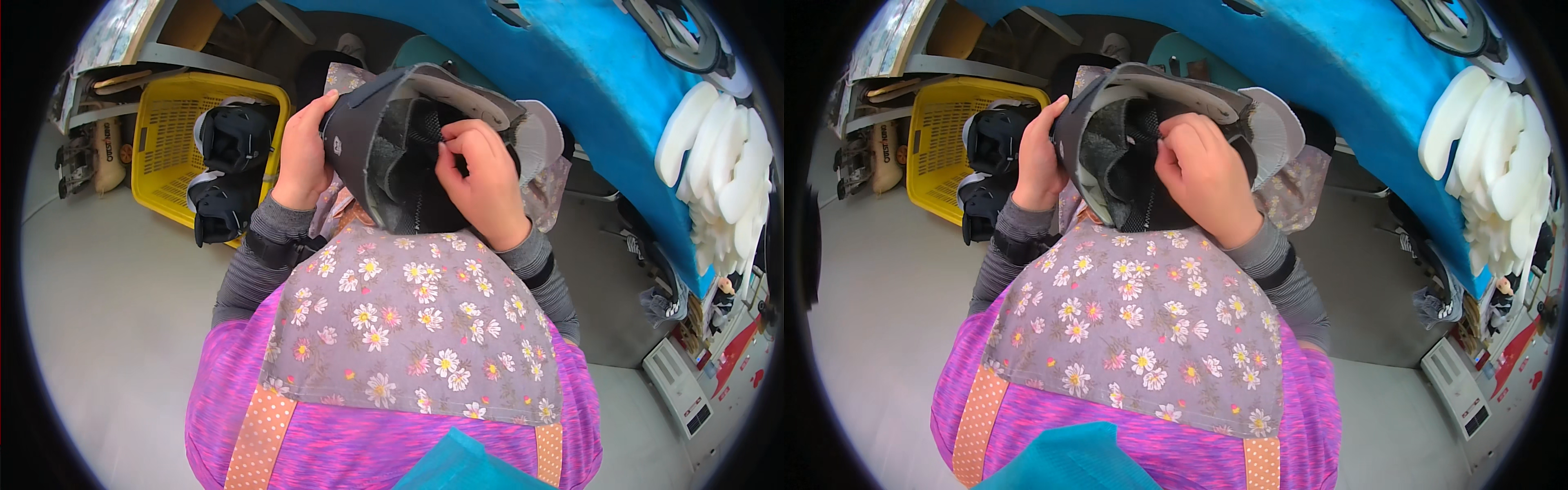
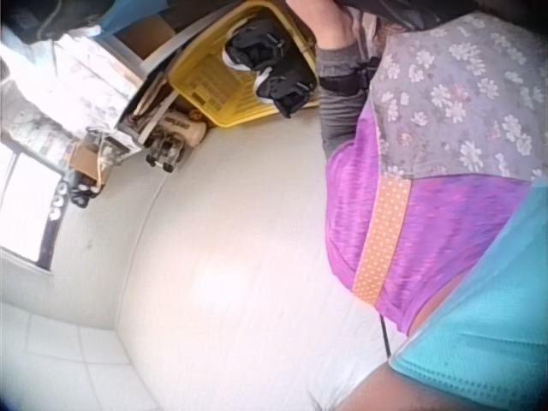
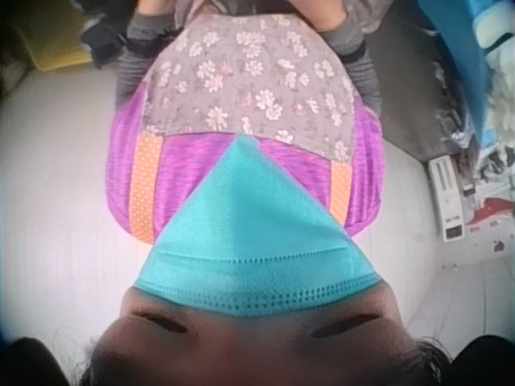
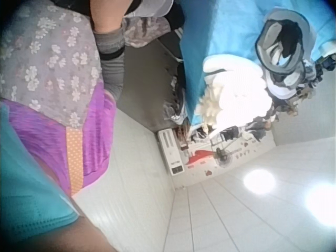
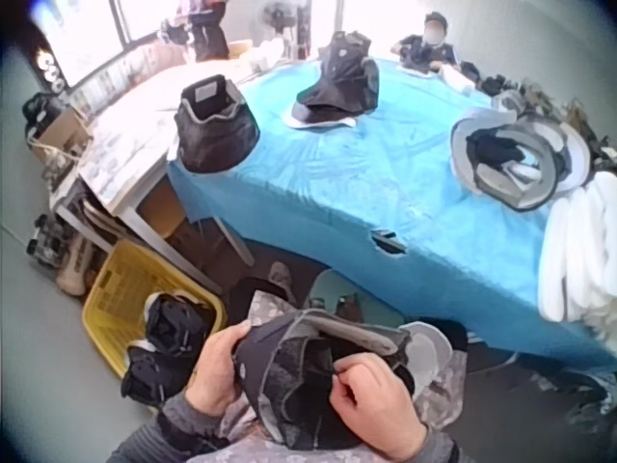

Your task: Inspecting and manually manipulating a black shoe upper component at a manufacturing workstation.

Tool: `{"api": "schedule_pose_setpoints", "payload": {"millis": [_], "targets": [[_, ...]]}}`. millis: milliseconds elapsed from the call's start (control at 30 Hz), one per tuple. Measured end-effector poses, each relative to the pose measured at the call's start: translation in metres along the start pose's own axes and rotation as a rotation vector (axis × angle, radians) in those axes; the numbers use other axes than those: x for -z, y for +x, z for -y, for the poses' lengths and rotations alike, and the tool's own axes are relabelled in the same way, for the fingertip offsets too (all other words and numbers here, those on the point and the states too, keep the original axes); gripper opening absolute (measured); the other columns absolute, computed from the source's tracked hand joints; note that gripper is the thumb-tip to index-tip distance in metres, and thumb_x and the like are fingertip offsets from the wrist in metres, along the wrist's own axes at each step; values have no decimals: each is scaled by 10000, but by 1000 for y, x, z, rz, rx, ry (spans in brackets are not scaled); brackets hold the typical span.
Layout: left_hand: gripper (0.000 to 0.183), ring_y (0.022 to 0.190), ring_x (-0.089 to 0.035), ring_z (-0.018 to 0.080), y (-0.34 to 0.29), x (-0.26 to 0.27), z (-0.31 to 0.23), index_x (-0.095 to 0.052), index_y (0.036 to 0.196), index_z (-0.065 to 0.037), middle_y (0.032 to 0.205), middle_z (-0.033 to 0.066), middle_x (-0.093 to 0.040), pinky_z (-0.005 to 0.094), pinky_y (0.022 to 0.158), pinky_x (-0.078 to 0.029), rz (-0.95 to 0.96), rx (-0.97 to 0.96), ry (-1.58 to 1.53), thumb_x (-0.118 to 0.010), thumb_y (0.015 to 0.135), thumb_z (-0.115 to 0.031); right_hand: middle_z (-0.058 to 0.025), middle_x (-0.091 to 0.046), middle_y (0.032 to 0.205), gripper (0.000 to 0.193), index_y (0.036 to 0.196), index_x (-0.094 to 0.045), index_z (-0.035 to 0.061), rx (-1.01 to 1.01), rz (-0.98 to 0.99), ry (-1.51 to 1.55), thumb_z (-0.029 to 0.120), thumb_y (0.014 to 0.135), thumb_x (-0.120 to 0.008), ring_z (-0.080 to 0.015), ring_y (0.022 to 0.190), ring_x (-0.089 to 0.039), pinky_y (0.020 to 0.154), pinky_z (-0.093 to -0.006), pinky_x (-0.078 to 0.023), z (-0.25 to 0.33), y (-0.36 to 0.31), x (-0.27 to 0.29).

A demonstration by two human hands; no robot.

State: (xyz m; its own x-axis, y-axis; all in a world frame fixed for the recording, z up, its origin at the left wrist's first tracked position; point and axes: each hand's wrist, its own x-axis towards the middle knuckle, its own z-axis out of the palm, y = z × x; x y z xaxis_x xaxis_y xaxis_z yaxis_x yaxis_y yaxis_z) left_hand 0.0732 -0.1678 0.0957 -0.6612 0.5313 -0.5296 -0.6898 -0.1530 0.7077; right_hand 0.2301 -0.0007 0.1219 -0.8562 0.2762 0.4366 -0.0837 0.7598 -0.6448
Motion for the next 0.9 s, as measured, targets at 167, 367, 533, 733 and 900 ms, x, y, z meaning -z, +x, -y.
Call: {"api": "schedule_pose_setpoints", "payload": {"millis": [167, 367, 533, 733, 900], "targets": [[270, 875, -679, 169, 1, 2, -5, -656, 1062, -6, 995, 91, -707, 288, 810, -538, 137, 38, -34, -532, 973, -230, -117, -601, 892, 165, 892, -560, 23, -24, -175, -224, -21, 788, -682, -298, 820, -597, 696, -381, -500, -19, 8, 13], [302, 954, -673, 211, 1, 3, -14, -647, 1080, -27, 1056, 89, -705, 338, 877, -525, 21, -44, -171, -499, 988, -272, -102, -627, 770, 109, 814, -629, 10, -188, -24, 274, 23, 801, -736, -237, 662, -604, 618, -326, -484, 22, 12, 48], [306, 950, -671, 206, -4, -7, -12, -644, 1084, -27, 1049, 89, -704, 334, 880, -521, 77, -68, -206, -492, 991, -276, -112, -655, 791, 165, 807, -661, 13, -53, 115, 171, 163, 798, -730, -301, 758, -629, 654, -371, -505, 26, 20, -4], [313, 948, -663, 191, -11, 1, -5, -632, 1083, -30, 1044, 88, -695, 324, 884, -513, 61, -85, -159, -460, 1009, -281, -122, -642, 767, 145, 811, -659, 9, -165, 100, 346, 136, 799, -728, -297, 706, -619, 621, -354, -489, 24, 21, -14], [340, 850, -686, 177, -13, -5, 4, -621, 1069, 20, 977, 105, -701, 288, 776, -547, 69, -149, -160, -427, 1019, -255, -71, -616, 684, 141, 842, -666, -34, -484, 95, 626, 103, 855, -700, -130, 617, -563, 566, -269, -434, 27, 24, -6]]}}
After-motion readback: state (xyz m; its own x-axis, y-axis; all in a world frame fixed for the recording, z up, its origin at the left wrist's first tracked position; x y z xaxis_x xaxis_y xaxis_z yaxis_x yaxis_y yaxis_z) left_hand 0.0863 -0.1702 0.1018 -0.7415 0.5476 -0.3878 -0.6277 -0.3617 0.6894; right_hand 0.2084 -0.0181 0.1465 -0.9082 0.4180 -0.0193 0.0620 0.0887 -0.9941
